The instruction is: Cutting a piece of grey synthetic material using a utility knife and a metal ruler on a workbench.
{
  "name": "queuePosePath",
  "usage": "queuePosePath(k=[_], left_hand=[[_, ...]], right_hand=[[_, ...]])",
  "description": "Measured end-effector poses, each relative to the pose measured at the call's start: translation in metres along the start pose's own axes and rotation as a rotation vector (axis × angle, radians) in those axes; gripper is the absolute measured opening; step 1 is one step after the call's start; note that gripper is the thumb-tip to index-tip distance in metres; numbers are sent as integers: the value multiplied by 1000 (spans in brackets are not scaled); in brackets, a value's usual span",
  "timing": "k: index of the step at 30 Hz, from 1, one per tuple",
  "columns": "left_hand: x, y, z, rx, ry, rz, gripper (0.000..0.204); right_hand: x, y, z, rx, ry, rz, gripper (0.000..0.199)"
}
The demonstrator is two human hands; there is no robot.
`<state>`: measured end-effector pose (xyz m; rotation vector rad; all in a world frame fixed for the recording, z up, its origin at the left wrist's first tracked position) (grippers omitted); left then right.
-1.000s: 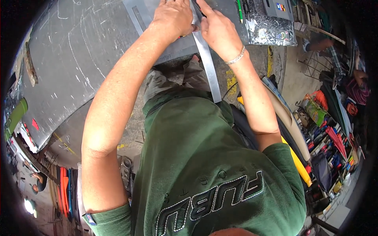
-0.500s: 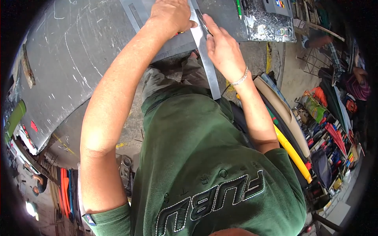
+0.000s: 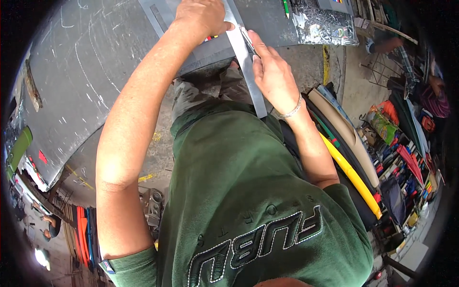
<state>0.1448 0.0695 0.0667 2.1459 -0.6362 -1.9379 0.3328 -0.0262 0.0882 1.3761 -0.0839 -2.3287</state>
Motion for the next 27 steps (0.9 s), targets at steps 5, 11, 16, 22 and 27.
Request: queuePosePath(k=[5, 11, 16, 22, 27], left_hand=[[-4, -4, -8, 25, -1, 17, 106], [-1, -5, -7, -17, 31, 21, 111], [45, -14, 35, 189, 276, -174, 112], [128, -46, 88, 371, 548, -643, 114], [-1, -13, -15, -4, 20, -4, 116]], right_hand=[[0, 2, -9, 11, 12, -15, 59], [-24, 0, -34, 359, -149, -58, 56], [-57, 1, -79, -21, 7, -161, 46], [-103, -33, -35, -110, -162, -167, 33], [-48, -106, -104, -367, -735, -516, 40]])
Point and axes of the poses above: each hand's wrist, its own y-axis away from the middle knuckle, its own x-axis out of the palm, z = x × y, the point moved 2 cm from there along -y, towards the middle knuckle, and after that the axes turned 4 degrees about y, right-handed, at the moved point
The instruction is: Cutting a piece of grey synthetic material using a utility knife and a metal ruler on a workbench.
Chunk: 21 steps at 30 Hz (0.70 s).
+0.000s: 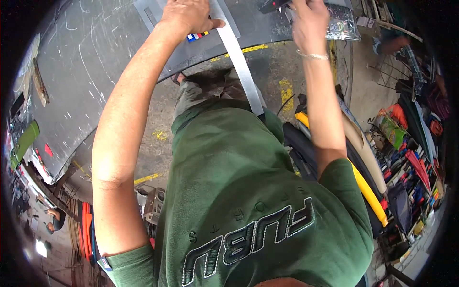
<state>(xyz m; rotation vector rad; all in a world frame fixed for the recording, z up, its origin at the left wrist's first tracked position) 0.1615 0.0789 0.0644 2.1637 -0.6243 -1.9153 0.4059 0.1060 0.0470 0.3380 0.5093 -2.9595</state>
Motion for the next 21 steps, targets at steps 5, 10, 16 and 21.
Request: queuePosePath(k=[5, 10, 16, 21], left_hand=[[0, 12, 13, -57, -3, 19, 117], [12, -2, 7, -3, -21, -12, 118], [80, -50, 45, 221, 172, -437, 118], [138, -47, 103, 368, 412, -787, 119]], right_hand=[[68, -40, 48, 279, -348, -296, 44], [109, -42, 15, 309, -489, 99, 60], [132, -32, -26, 463, -546, 178, 59], [166, -40, -5, 469, -632, 291, 58]])
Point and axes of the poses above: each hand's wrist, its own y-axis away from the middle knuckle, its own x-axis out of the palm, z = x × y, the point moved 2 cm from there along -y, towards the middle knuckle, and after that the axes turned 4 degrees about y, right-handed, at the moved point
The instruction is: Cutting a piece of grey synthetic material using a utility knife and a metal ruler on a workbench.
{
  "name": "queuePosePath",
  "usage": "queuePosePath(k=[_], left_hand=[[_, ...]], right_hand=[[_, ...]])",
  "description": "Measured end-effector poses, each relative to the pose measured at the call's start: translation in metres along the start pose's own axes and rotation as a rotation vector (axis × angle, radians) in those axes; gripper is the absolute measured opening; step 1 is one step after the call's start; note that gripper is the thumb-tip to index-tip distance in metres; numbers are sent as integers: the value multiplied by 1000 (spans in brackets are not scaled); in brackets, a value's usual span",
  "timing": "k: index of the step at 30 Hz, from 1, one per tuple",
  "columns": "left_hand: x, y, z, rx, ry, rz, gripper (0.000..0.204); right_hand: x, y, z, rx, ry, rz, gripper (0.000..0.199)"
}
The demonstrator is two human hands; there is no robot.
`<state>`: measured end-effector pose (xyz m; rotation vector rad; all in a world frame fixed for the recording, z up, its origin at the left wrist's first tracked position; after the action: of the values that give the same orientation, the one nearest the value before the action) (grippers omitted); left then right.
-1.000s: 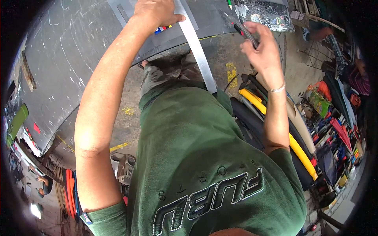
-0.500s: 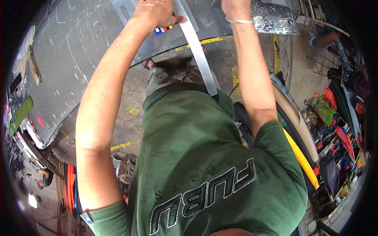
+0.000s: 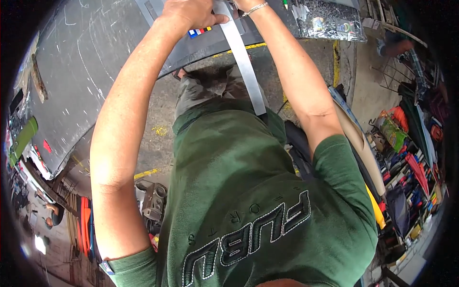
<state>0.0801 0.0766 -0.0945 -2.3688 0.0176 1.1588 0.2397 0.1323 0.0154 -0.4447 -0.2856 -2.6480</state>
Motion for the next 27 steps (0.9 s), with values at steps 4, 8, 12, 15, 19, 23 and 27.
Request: queuePosePath(k=[4, 8, 12, 15, 19, 23, 27], left_hand=[[0, -26, -37, -102, -92, 227, 119], [-33, -48, -76, -223, -233, 445, 118], [-58, -71, -117, -323, -355, 674, 117], [-38, -60, -76, -375, -422, 779, 117], [19, 5, 9, -28, -17, 19, 116], [5, 0, -4, -70, 215, 112, 116], [-69, -83, -139, -343, -419, 774, 115]], right_hand=[[-19, 2, -5, -6, 16, -37, 57], [-13, 4, 0, -35, 24, -58, 56], [-22, 7, 1, -68, 48, -89, 56], [-21, 7, 9, -75, 49, -94, 57], [2, 0, 3, 279, 31, -235, 57], [-5, 4, -2, -33, -13, -56, 57], [-27, 11, 6, -87, 11, -104, 57]])
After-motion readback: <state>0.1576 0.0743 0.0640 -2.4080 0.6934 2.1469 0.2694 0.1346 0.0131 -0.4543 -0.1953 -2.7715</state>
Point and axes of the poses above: each hand's wrist, its own y-axis away from the middle knuckle, its own x-axis out of the palm, z = x × y, the point moved 2 cm from there along -y, towards the middle knuckle, and after that the axes turned 4 degrees about y, right-handed, at the moved point
